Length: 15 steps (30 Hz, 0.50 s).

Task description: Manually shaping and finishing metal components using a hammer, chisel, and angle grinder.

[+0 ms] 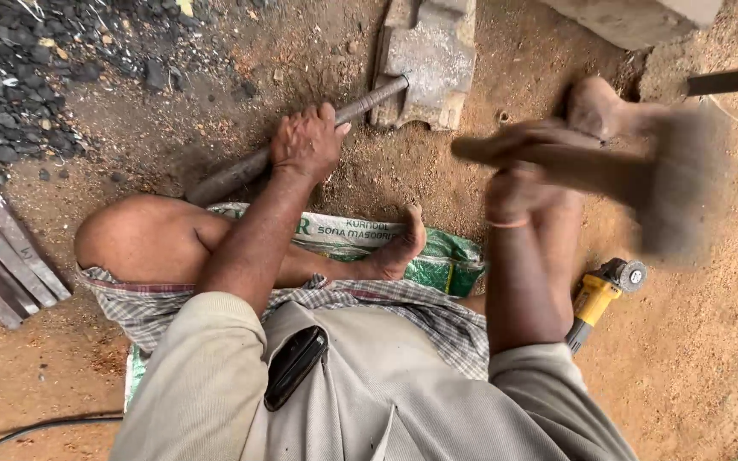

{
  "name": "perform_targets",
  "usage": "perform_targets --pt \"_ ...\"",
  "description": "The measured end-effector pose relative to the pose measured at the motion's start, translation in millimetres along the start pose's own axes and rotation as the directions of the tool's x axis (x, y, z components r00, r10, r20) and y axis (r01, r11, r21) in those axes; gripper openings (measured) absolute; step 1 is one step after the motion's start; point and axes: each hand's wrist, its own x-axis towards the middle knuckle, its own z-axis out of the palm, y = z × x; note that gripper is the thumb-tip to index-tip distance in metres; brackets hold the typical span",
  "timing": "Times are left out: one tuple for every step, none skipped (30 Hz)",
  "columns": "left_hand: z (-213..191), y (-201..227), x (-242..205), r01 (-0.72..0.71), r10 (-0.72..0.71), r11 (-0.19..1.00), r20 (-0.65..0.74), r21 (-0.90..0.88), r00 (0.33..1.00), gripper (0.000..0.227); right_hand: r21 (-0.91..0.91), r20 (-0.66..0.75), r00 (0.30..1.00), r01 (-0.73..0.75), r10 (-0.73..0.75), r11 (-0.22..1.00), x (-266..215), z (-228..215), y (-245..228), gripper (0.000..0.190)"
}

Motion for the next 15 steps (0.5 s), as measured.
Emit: perform_targets --pt "-6.7 -1.4 1.7 0.014 -0.013 1.000 0.049 -0.007 0.999 0.042 -0.446 0.066 0.994 -0.048 0.086 0.894 -63.1 -20.0 57.4 0.052" --pt "-9.9 -3.0 2.3 0.014 -0.014 1.000 0.037 -0.003 0.999 0.042 -0.442 0.062 0.995 -0.039 0.074 0.896 -52.6 -1.9 37.4 0.052" --pt "-9.1 -2.4 -1.3 0.015 -0.013 0.999 0.045 -0.051 0.999 0.043 -0.439 0.168 0.793 -0.471 0.585 0.765 -47.2 12.4 14.8 0.045" --pt "-7.2 -1.6 -3.5 0.017 -0.012 0.995 0.053 -0.098 0.999 0.045 -0.481 0.280 0.343 -0.758 0.897 0.440 -42.0 26.6 -6.0 0.038" --pt "-8.1 -3.4 -1.2 0.015 -0.009 0.995 0.054 -0.097 0.999 0.045 -0.480 0.277 0.343 -0.760 0.898 0.439 -33.1 20.0 -17.8 0.038" --pt "-7.9 -5.3 2.8 0.000 0.006 0.996 0.073 -0.086 0.997 0.046 -0.223 0.318 0.545 -0.753 0.776 0.620 -24.0 13.7 -27.8 0.039" --pt "-2.5 -5.4 -0.4 -0.012 0.021 0.997 0.109 -0.080 0.994 0.047 0.043 0.298 0.714 -0.673 0.633 0.738 -21.3 3.9 -41.4 0.040" --pt "-2.1 -7.3 -1.6 -0.012 0.022 0.996 0.126 -0.085 0.992 0.047 0.036 0.297 0.703 -0.685 0.647 0.728 0.4 -2.9 -72.9 0.040" --pt "-7.1 -10.7 6.5 -0.016 0.032 0.991 0.112 -0.133 0.993 0.049 0.076 0.249 0.845 -0.503 0.472 0.861 30.5 -6.3 -98.6 0.050" --pt "-12.7 -14.2 14.6 -0.022 0.040 0.983 0.098 -0.182 0.994 0.052 0.106 0.197 0.942 -0.294 0.270 0.950 60.8 -9.5 -124.7 0.061" --pt "-11.3 -14.3 14.3 -0.020 0.040 0.983 0.106 -0.185 0.994 0.052 0.103 0.200 0.940 -0.302 0.278 0.948 75.1 -16.8 -125.4 0.061" --pt "-10.2 -14.6 13.4 -0.009 0.038 0.979 0.137 -0.206 0.990 0.055 0.323 0.161 0.980 -0.167 0.120 0.931 89.3 -23.9 -126.5 0.063" --pt "-12.1 -16.9 16.0 0.003 0.033 0.975 0.159 -0.223 0.987 0.058 0.528 0.079 0.996 -0.012 -0.035 0.849 106.1 -28.7 -125.7 0.066" --pt "-10.7 -18.3 17.5 0.006 0.030 0.975 0.157 -0.223 0.987 0.058 0.530 0.080 0.996 -0.011 -0.037 0.848 97.2 -14.6 -120.4 0.066" --pt "-8.3 -18.4 17.0 -0.001 0.032 0.974 0.129 -0.228 0.991 0.059 0.553 -0.039 0.999 0.021 0.000 0.833 87.3 -2.0 -116.8 0.060"
